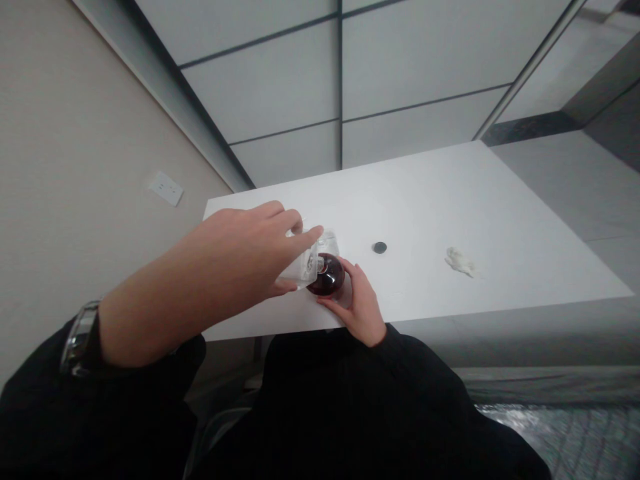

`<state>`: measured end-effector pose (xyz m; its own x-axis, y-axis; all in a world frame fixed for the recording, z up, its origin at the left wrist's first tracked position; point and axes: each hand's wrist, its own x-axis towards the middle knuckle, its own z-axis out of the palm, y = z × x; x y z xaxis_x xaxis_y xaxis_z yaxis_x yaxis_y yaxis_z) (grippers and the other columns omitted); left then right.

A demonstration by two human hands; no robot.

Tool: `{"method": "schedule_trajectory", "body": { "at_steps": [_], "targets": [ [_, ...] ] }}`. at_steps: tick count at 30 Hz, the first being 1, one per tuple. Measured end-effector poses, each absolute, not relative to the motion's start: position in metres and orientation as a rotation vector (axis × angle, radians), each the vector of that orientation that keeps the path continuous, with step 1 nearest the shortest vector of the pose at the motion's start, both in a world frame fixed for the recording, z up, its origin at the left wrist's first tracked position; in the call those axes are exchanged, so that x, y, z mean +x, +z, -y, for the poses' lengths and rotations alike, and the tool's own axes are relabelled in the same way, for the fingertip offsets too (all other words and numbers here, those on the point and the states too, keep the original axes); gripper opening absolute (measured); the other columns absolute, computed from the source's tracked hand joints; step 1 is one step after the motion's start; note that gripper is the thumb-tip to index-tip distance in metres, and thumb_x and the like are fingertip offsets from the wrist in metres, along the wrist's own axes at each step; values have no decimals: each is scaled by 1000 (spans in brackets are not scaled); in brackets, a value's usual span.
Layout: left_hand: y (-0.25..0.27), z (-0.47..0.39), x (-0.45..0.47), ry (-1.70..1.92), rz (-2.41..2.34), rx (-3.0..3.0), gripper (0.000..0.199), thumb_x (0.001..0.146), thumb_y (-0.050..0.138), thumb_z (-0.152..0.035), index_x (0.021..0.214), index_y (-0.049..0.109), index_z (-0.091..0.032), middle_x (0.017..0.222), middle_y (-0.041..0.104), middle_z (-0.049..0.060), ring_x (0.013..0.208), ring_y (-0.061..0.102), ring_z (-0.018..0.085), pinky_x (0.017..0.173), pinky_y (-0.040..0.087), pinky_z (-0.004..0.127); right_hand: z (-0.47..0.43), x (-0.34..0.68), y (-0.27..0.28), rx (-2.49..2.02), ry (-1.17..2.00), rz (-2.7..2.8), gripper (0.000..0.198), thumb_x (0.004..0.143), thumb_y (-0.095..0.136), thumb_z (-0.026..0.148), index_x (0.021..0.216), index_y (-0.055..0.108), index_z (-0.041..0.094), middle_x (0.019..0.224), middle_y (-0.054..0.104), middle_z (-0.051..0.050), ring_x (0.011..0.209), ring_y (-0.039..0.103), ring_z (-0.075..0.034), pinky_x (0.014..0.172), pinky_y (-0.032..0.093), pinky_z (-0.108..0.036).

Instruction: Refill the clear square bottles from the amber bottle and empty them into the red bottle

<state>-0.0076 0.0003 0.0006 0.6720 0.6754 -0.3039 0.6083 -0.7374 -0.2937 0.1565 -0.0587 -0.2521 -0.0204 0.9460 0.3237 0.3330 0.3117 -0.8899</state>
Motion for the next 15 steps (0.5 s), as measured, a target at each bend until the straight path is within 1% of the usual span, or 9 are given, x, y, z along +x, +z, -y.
{"method": "schedule_trajectory", "body": {
  "at_steps": [6, 10, 15],
  "targets": [
    [2, -1, -6, 612, 1015, -2704, 56, 92, 76, -35, 145, 60, -29, 125, 73, 10, 109, 68, 30, 74, 52, 34, 59, 157, -249, -1205, 778, 1552, 72, 89, 80, 49, 150, 52, 25, 149, 66, -17, 140, 62, -38, 123, 39, -69],
    [2, -2, -7, 586, 1018, -2718, 59, 92, 75, -36, 148, 58, -29, 125, 73, 11, 110, 68, 31, 73, 53, 35, 59, 157, -250, -1214, 768, 1554, 73, 87, 82, 51, 149, 53, 24, 149, 66, -18, 140, 62, -38, 122, 39, -69],
    [2, -2, -8, 594, 979, -2720, 57, 92, 74, -37, 147, 58, -31, 127, 72, 10, 110, 67, 30, 71, 53, 34, 58, 157, -251, -1201, 752, 1562, 73, 88, 81, 51, 149, 52, 23, 148, 66, -18, 139, 62, -38, 121, 40, -68]
  ]
}}
